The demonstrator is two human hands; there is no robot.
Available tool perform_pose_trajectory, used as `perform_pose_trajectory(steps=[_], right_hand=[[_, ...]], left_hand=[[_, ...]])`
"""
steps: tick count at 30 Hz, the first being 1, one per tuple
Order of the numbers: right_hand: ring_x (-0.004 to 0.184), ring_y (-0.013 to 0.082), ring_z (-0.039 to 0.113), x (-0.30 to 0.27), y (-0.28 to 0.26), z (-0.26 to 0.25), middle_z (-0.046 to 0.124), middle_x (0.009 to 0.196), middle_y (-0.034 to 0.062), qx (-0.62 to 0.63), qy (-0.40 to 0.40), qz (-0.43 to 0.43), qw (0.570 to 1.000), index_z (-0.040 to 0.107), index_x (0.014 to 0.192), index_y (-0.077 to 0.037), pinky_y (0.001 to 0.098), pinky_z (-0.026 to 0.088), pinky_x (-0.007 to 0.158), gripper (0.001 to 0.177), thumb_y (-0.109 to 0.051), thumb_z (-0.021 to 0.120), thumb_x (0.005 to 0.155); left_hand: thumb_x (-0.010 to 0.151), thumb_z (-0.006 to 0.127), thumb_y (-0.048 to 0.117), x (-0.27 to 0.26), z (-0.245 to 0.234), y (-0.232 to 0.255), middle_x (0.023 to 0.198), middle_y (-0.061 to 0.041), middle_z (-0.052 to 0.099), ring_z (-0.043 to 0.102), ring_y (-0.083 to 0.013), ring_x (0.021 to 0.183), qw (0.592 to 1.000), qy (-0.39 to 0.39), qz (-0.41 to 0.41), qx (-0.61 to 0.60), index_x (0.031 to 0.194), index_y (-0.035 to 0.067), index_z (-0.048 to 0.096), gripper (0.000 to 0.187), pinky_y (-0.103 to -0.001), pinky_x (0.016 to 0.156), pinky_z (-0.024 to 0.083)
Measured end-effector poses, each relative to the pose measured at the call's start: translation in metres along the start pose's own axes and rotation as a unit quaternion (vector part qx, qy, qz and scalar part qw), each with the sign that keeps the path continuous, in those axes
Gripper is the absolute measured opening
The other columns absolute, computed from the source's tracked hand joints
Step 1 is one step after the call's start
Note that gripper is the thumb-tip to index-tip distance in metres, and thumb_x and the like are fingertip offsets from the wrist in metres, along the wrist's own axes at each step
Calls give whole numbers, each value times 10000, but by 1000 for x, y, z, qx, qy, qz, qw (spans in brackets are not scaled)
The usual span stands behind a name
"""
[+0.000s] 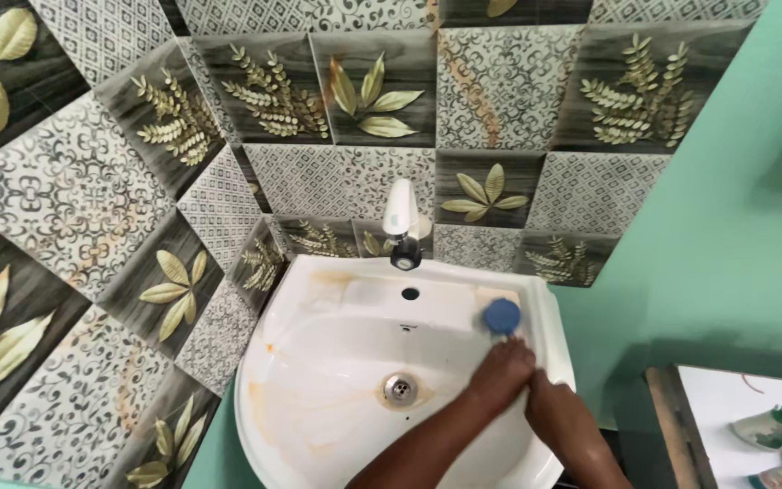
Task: The person washes their hands, applies liquid soap, and scrubs a white bathroom sink with a blue brush. They scrub the basin and faucet area repeatedly, then rinse the sink with water from the tap.
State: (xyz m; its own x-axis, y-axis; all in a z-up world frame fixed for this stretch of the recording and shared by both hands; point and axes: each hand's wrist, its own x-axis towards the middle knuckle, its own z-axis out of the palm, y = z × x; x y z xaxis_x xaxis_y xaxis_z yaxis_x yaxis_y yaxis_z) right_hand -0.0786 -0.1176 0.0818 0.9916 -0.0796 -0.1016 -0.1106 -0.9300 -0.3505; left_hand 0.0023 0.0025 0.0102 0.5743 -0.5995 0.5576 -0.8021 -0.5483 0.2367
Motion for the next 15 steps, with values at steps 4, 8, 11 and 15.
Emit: perform_pose_trajectory(steps=[4, 8, 11, 15], right_hand=[[796, 476, 731, 25, -64, -16, 744, 919, 255, 106, -38, -24, 993, 561, 1225, -97, 577, 594, 768, 287, -208, 435, 992], [737, 452, 757, 8, -92, -51, 767, 998, 190, 167, -146, 7, 975, 551, 1411, -165, 529, 644, 726, 413, -278, 429, 1033], [834, 421, 757, 2, -87, -57, 785, 1009, 203, 191, -64, -77, 977, 539, 1423, -158, 502, 606, 793, 452, -251, 522, 981], [981, 438, 707, 30, -87, -11, 729, 1091, 242, 196, -7, -154, 968, 468, 1476, -124, 508, 557, 872, 543, -186, 553, 943]], left_hand=[[845, 648, 22, -3, -16, -56, 1086, -230, 705, 662, -363, 1131, 990, -31, -83, 106, 930, -10, 700, 105, -442, 1076, 506], [849, 667, 109, -14, -41, -64, 1228, -309, 660, 616, -419, 1213, 974, -27, -94, 206, 1025, -91, 689, 267, -482, 1059, 470], [873, 657, 90, -18, -69, -60, 1261, -286, 659, 610, -408, 1254, 977, 7, -52, 205, 1069, -68, 688, 254, -469, 1085, 467], [824, 657, 96, -26, -87, -83, 1277, -231, 694, 631, -341, 1258, 970, 78, -49, 223, 1071, -13, 700, 273, -396, 1062, 489]])
